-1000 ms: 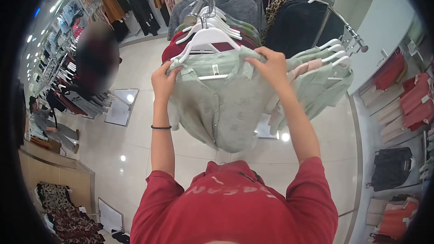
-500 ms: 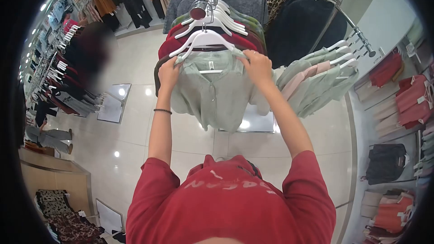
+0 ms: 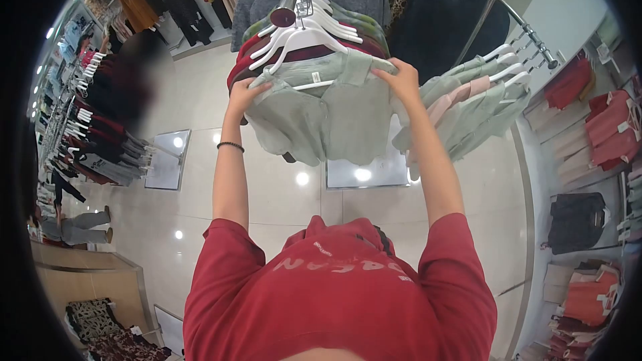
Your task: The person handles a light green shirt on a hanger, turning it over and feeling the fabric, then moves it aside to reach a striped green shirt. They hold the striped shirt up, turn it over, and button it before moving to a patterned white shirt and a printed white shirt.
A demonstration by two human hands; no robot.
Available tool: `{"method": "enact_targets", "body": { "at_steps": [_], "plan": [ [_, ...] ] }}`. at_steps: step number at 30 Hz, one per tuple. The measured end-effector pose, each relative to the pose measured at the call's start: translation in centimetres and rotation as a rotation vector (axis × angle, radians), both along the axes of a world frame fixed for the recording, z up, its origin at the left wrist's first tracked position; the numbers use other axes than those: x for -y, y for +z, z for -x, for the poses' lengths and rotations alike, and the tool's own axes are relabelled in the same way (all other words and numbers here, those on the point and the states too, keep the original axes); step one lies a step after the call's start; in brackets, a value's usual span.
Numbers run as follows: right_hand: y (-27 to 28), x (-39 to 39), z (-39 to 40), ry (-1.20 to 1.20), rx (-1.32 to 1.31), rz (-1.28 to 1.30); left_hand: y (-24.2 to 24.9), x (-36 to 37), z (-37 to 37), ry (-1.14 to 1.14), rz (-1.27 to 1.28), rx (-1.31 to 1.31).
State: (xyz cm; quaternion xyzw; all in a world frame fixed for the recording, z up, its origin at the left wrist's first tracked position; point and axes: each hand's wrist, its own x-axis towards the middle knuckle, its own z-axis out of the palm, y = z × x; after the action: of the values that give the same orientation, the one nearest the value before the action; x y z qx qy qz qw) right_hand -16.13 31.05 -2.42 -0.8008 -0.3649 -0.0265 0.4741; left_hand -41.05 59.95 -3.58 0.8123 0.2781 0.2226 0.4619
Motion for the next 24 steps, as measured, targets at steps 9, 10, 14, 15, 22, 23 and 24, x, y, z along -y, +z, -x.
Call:
{"method": "enact_targets", "body": {
  "at_steps": [9,10,14,15,22,23,24],
  "plan": [
    [-12.1,6.9,-2.0,-0.054,-0.575,-0.163,-8.9,-1.4,6.4,0.019,0.381,0.137],
    [-12.3,7.5,-2.3,-0.093,-0.611,-0.184,-9.2,-1.5,6.9,0.096,0.377,0.140],
    [-12.4,9.2,-2.3,-0.143,-0.663,-0.223,-9.3,-0.5,8.9,0.163,0.369,0.128],
    [-12.4,9.4,-2.1,-0.124,-0.651,-0.223,-9.9,-0.7,9.4,0.137,0.379,0.117],
    [-15.3,10.0,1.2,-0.039,-0.644,0.204,-18.8,-1.0,12.1,0.251,0.258,-0.138],
    [-15.9,10.0,1.0,-0.107,-0.579,0.127,-19.7,-1.2,12.6,0.289,0.230,-0.211],
    [-16.7,10.2,0.5,-0.175,-0.511,0.052,-20.1,-1.1,13.2,0.366,0.202,-0.204]
  ]
}}
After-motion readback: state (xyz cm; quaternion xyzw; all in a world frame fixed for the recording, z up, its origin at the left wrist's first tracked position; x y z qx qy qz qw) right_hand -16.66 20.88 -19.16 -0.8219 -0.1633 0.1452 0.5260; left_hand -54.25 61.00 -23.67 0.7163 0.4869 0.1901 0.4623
